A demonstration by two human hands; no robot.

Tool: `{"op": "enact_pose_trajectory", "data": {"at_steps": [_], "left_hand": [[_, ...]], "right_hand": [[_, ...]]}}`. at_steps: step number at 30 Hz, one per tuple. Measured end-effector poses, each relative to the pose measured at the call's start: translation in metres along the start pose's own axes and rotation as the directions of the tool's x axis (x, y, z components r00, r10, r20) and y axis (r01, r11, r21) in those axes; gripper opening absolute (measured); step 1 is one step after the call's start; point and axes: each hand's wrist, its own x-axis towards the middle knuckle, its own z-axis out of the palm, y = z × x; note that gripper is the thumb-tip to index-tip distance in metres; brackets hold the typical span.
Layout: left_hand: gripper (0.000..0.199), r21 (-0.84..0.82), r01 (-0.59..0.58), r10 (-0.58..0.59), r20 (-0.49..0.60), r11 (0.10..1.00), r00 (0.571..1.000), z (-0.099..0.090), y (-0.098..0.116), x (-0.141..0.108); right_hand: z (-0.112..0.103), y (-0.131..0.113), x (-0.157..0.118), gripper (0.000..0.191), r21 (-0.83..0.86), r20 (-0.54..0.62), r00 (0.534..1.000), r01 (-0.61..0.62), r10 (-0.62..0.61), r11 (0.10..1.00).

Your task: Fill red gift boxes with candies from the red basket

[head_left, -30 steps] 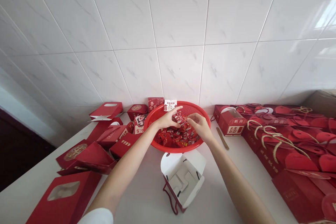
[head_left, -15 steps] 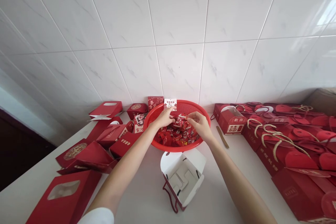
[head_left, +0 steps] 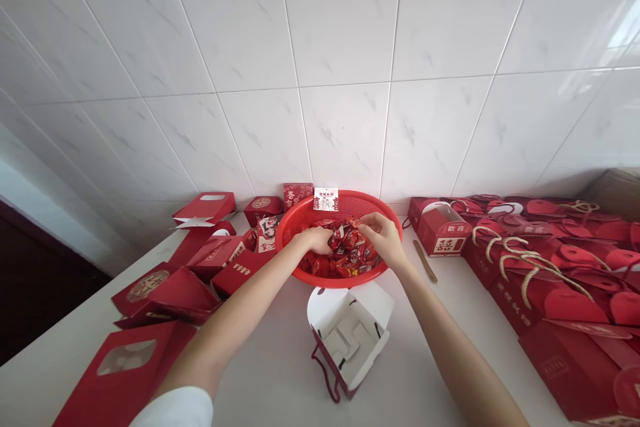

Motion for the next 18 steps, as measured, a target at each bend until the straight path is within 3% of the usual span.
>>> {"op": "enact_pose_trajectory", "data": {"at_steps": [6, 11, 15, 18], "left_hand": [[0.044, -0.053, -0.074, 0.076, 0.028, 0.996, 0.997, 0.0003, -0.0008, 0.0008], [0.028, -0.152, -0.096, 0.104, 0.041, 0.984, 0.994, -0.0012, -0.0052, 0.0022], [0.022, -0.342, -0.104, 0.101, -0.025, 0.934, 0.995, -0.0034, -0.0052, 0.001], [0.024, -0.474, -0.178, 0.13, -0.133, 0.863, 0.983, -0.0046, -0.0001, -0.001]], "right_hand": [[0.0001, -0.0007, -0.0003, 0.023, -0.008, -0.012, 1.0, 0.018, -0.018, 1.0], [0.0, -0.001, -0.0009, 0.021, -0.013, -0.005, 1.0, 0.012, -0.012, 1.0], [0.0, -0.0001, -0.0006, 0.021, -0.019, -0.008, 1.0, 0.003, -0.003, 1.0], [-0.0002, 0.0004, -0.0004, 0.02, -0.009, 0.002, 1.0, 0.007, -0.007, 1.0]]}}
